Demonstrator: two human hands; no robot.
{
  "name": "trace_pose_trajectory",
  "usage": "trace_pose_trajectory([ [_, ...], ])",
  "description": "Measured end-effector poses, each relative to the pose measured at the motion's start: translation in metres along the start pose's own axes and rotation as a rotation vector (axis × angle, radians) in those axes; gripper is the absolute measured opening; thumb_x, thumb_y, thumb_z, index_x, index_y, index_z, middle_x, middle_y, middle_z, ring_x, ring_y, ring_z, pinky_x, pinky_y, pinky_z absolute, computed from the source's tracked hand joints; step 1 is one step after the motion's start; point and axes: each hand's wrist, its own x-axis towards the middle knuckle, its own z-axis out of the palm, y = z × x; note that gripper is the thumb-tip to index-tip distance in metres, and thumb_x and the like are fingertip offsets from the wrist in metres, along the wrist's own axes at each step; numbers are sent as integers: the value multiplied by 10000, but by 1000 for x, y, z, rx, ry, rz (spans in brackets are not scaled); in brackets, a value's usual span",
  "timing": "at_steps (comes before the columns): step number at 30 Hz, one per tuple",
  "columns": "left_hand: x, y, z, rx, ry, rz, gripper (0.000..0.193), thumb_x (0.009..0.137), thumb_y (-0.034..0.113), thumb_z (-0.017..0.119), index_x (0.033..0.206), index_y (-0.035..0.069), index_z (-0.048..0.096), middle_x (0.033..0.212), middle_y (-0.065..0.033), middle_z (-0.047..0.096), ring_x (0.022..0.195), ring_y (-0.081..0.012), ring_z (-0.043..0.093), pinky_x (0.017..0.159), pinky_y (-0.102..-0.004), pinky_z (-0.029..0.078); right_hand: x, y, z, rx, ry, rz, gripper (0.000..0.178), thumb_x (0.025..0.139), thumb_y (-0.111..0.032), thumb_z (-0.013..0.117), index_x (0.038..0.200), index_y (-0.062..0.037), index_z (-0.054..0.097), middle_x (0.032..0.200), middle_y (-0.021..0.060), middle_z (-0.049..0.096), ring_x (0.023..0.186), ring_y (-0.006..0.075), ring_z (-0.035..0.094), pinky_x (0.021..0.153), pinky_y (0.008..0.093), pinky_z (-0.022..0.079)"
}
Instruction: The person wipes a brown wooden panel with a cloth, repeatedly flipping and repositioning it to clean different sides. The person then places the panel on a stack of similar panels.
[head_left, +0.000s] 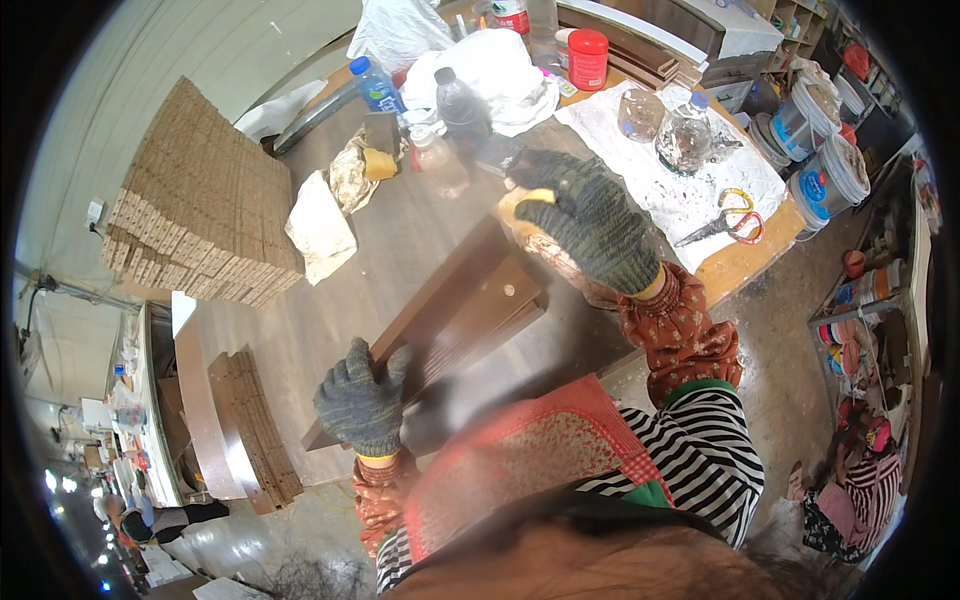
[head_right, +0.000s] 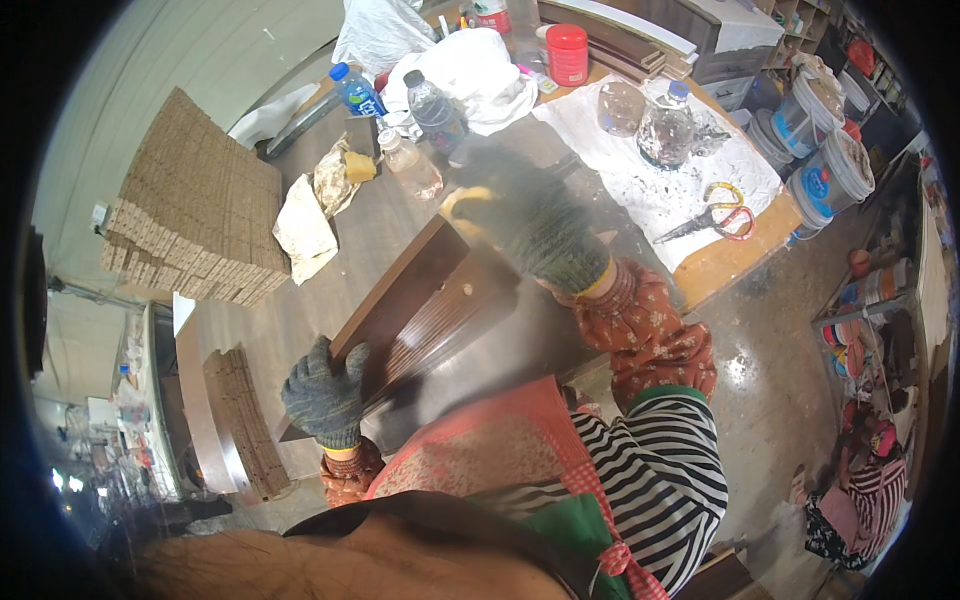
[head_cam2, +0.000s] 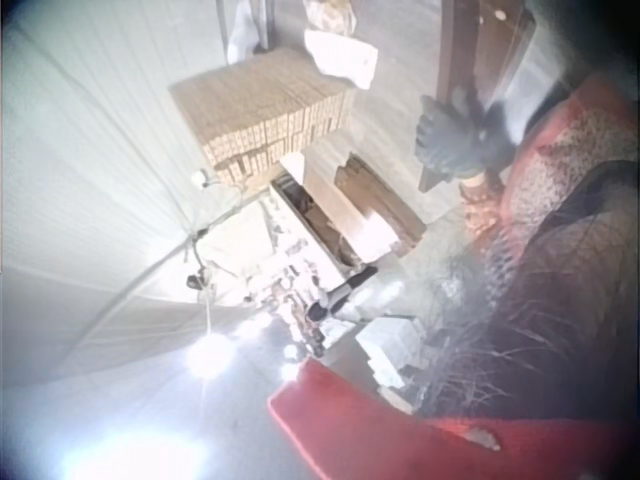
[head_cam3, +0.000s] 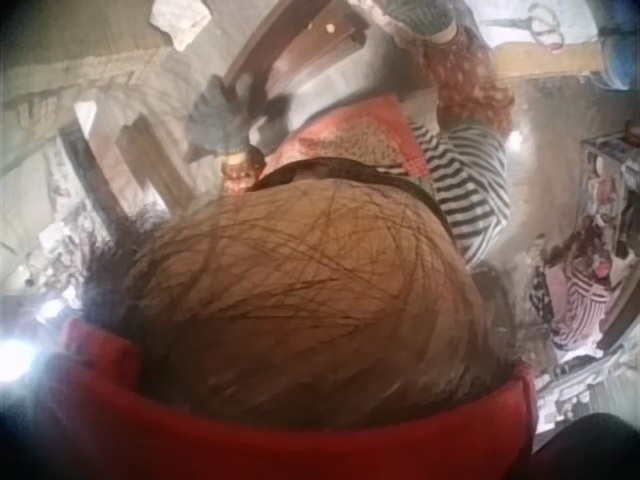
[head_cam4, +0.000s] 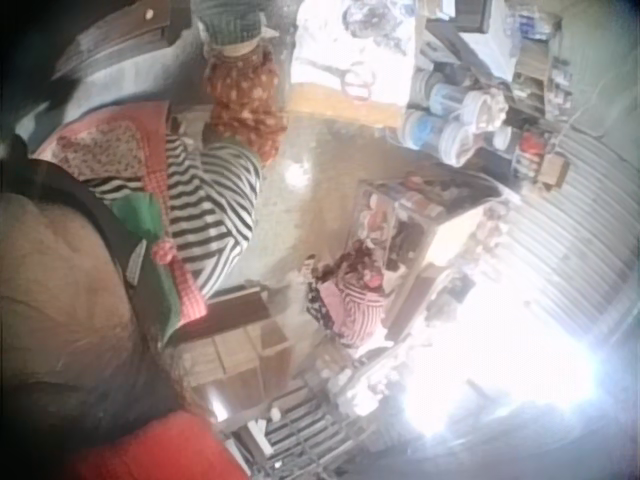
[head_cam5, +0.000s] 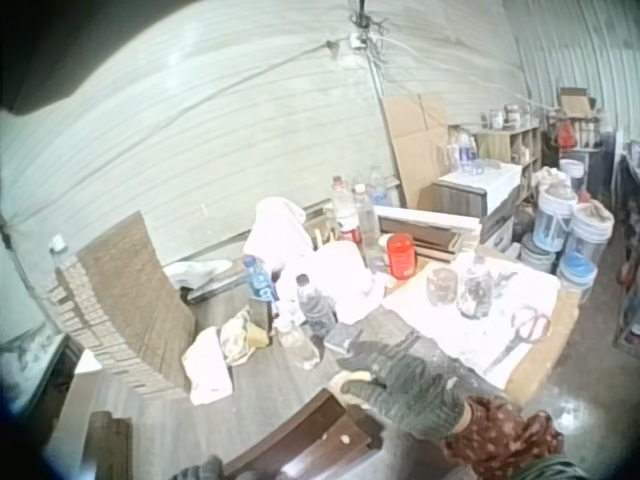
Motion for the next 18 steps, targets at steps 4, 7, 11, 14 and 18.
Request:
trace_pose_trajectory([
  [4, 0, 2, -1, 31, -7, 2, 540, 748, 538, 815, 1068, 112, 726, 807, -62, 702, 739, -280, 679, 656, -442, 505, -2, -18, 11, 211, -94, 109, 436, 859, -176, 805, 1255, -62, 664, 1300, 129, 639, 1068, 215, 670, 909, 321, 549],
  [7, 2, 1, -1, 7, 15, 13, 534, 745, 540, 815, 1055, 114, 729, 799, -63, 698, 734, -280, 677, 663, -440, 507, -2, -18, 14, 449, -11, 168, 440, 883, -170, 781, 1290, -73, 648, 1334, 135, 616, 1093, 250, 666, 929, 329, 548],
  [11, 2, 0, -3, -17, -10, 2, 528, 743, 536, 817, 1053, 116, 734, 801, -64, 700, 738, -281, 678, 679, -437, 506, -8, -6, 5, -18, 38, 66, 416, 898, -137, 746, 1297, -67, 650, 1363, 167, 596, 1200, 280, 622, 999, 374, 528],
  [14, 1, 1, -5, -9, -62, -27, 542, 742, 549, 812, 1058, 119, 721, 795, -52, 692, 732, -279, 672, 685, -438, 501, -11, -8, 3, -75, 40, -88, 329, 898, -127, 729, 1218, -57, 694, 1326, 153, 622, 1206, 304, 612, 1020, 373, 515],
  [18, 1, 2, -6, 4, -49, 9, 535, 762, 563, 788, 1059, 127, 696, 779, -50, 674, 717, -276, 661, 678, -441, 496, -9, -9, 11, -128, -7, -49, 211, 879, -118, 690, 1089, -97, 711, 1242, 108, 653, 1153, 311, 637, 961, 384, 530],
])
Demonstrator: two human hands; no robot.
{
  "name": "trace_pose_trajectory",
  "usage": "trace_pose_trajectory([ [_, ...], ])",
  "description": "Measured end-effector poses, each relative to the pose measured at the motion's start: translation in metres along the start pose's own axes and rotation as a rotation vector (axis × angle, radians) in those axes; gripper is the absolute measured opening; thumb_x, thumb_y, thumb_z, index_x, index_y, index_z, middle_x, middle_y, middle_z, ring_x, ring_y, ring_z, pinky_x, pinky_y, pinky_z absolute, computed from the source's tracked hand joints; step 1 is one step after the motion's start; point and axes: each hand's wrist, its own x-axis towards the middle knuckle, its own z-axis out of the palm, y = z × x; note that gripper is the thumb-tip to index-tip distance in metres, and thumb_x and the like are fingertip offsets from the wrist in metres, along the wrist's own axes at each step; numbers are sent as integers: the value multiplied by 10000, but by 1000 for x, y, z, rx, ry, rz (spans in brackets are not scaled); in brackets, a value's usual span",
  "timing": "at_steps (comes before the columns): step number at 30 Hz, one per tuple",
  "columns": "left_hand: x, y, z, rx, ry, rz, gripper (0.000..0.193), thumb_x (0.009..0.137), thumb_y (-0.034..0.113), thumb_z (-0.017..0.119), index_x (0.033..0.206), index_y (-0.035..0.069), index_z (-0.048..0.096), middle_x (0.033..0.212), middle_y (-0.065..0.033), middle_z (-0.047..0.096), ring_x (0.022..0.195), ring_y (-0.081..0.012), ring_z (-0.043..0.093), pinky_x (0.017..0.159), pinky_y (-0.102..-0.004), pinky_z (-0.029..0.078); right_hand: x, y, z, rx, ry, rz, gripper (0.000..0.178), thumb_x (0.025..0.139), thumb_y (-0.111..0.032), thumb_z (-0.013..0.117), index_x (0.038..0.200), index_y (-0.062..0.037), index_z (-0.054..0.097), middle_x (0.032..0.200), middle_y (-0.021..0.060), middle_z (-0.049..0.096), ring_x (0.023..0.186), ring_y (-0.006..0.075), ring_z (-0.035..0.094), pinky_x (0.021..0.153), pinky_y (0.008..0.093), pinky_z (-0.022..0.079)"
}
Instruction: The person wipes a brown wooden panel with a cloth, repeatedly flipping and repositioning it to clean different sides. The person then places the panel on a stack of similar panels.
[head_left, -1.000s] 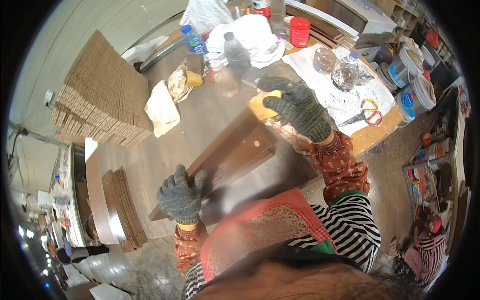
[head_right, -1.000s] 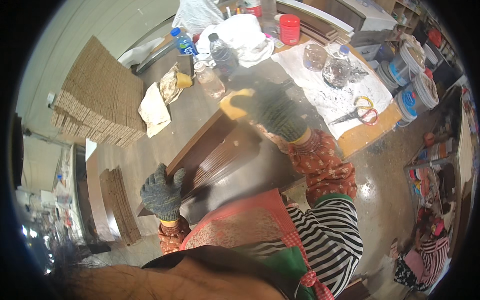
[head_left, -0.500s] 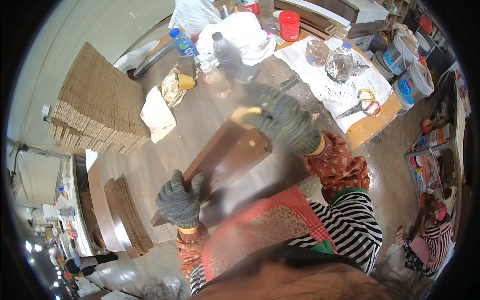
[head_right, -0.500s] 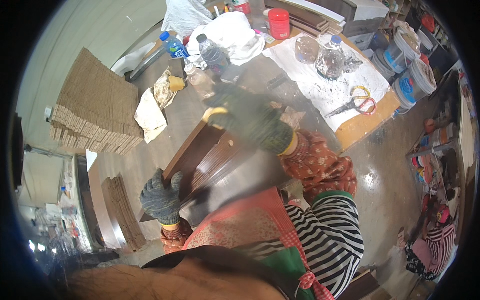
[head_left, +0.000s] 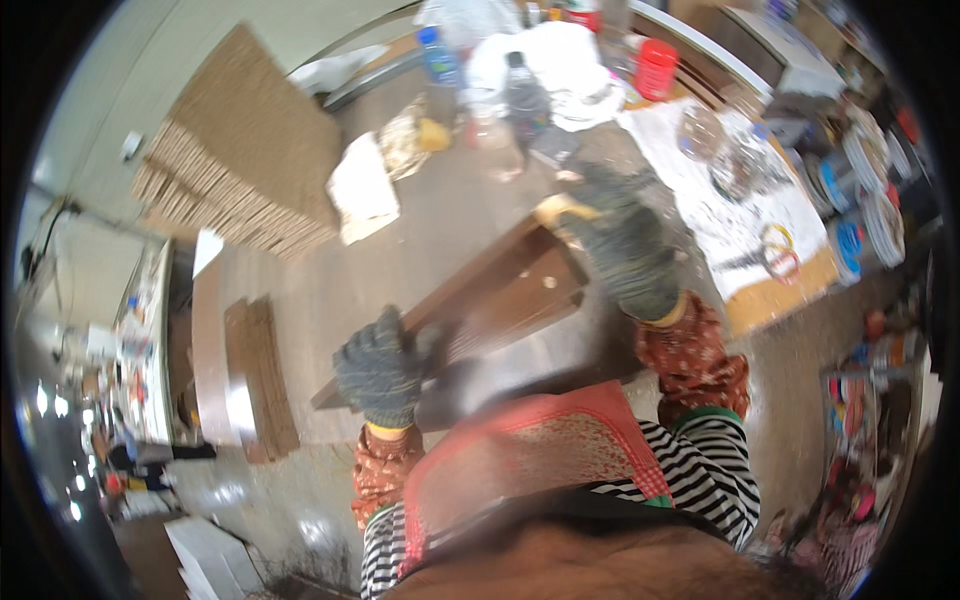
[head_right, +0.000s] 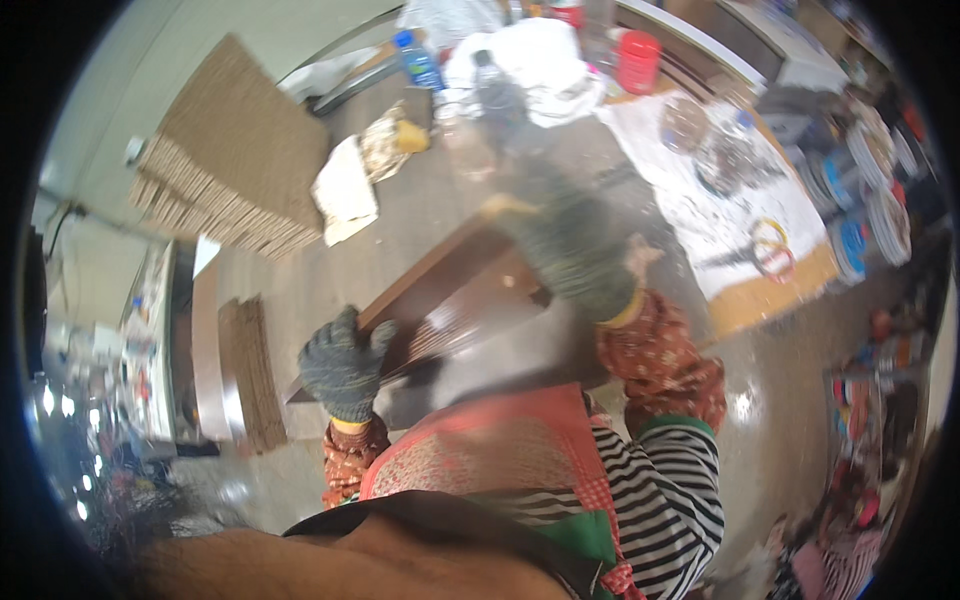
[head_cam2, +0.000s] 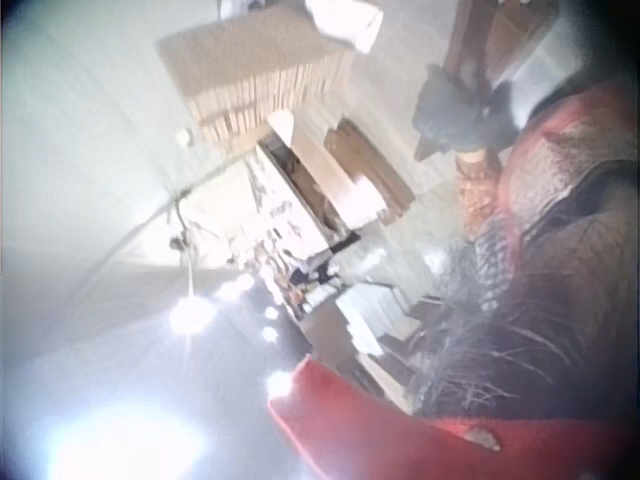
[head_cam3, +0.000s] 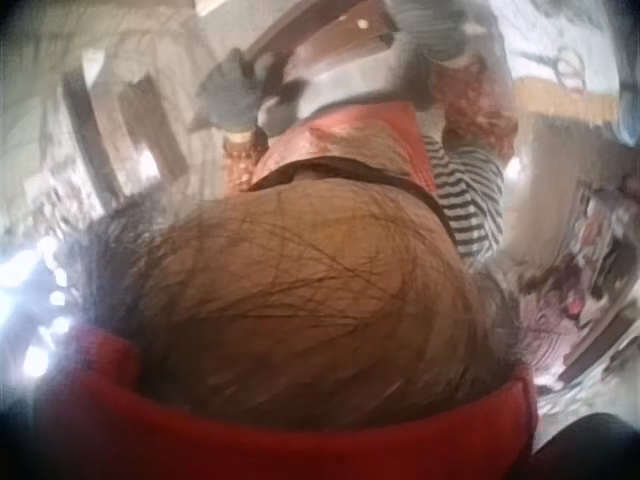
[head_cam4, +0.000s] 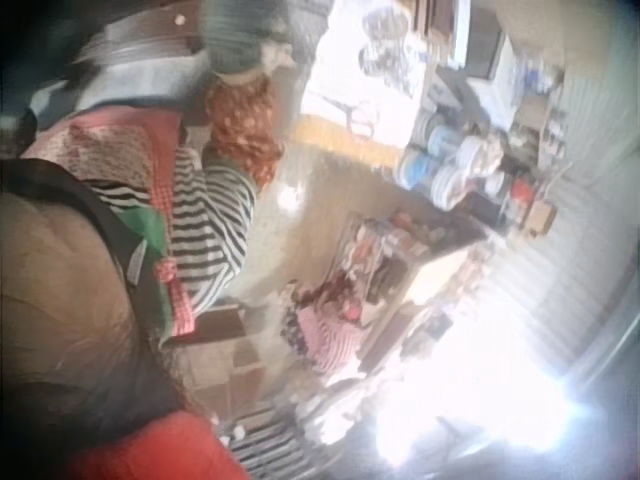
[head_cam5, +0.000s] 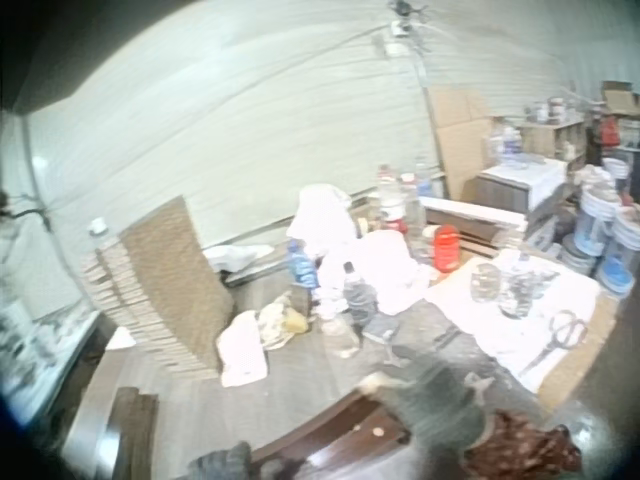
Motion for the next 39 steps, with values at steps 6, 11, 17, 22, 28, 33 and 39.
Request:
trace_pose_trajectory([
  [6, -4, -3, 3, -16, 19, 7, 504, 780, 549, 776, 1067, 145, 682, 763, -51, 667, 709, -272, 657, 676, -446, 494, -12, 82, 17, -68, 261, 312, 310, 997, -222, 614, 1281, -102, 647, 1292, 159, 645, 1157, 317, 640, 926, 401, 546],
  [11, -1, -2, 4, -44, -17, -17, 505, 772, 545, 787, 1065, 147, 683, 761, -47, 668, 712, -277, 658, 678, -448, 490, -21, 122, 23, -249, -140, 767, 548, 937, -446, 638, 1411, -186, 555, 1587, 108, 379, 1336, 380, 510, 1052, 439, 472],
  [17, 2, -6, 8, -36, 17, 15, 574, 770, 592, 775, 1097, 133, 666, 735, -26, 650, 674, -258, 642, 648, -431, 477, -48, 90, 46, -44, -258, 310, 894, 824, -465, 778, 1568, -181, 371, 1583, 258, 350, 1397, 417, 444, 1125, 475, 403],
  [22, 2, -6, 7, -57, 14, 6, 536, 765, 561, 791, 1055, 121, 695, 746, -59, 662, 692, -284, 653, 653, -442, 489, -67, 88, 113, 52, -379, 366, 624, 912, -338, 659, 1478, -142, 483, 1448, 207, 512, 1294, 362, 522, 1074, 453, 429],
  [28, 3, -3, 4, -25, -20, -41, 531, 749, 568, 796, 1022, 123, 703, 745, -70, 656, 697, -294, 653, 661, -450, 491, -10, 70, 58, 191, 69, 369, 340, 952, -93, 622, 1274, 12, 646, 1192, 184, 695, 1089, 293, 670, 983, 357, 510],
  [33, 4, -8, 10, -43, 66, 21, 554, 784, 643, 733, 1041, 158, 663, 688, -24, 609, 633, -257, 623, 591, -437, 457, 13, -22, 22, 469, -169, -65, 431, 964, -192, 538, 1384, -99, 564, 1442, 123, 538, 1231, 276, 558, 1057, 408, 452],
  [39, 6, -13, 12, -53, 49, 50, 496, 797, 628, 722, 953, 162, 656, 697, -30, 617, 632, -263, 623, 590, -424, 464, -5, 1, 45, -43, -233, -26, 432, 981, -160, 493, 1408, -148, 565, 1464, 75, 541, 1250, 293, 539, 1079, 420, 419],
])
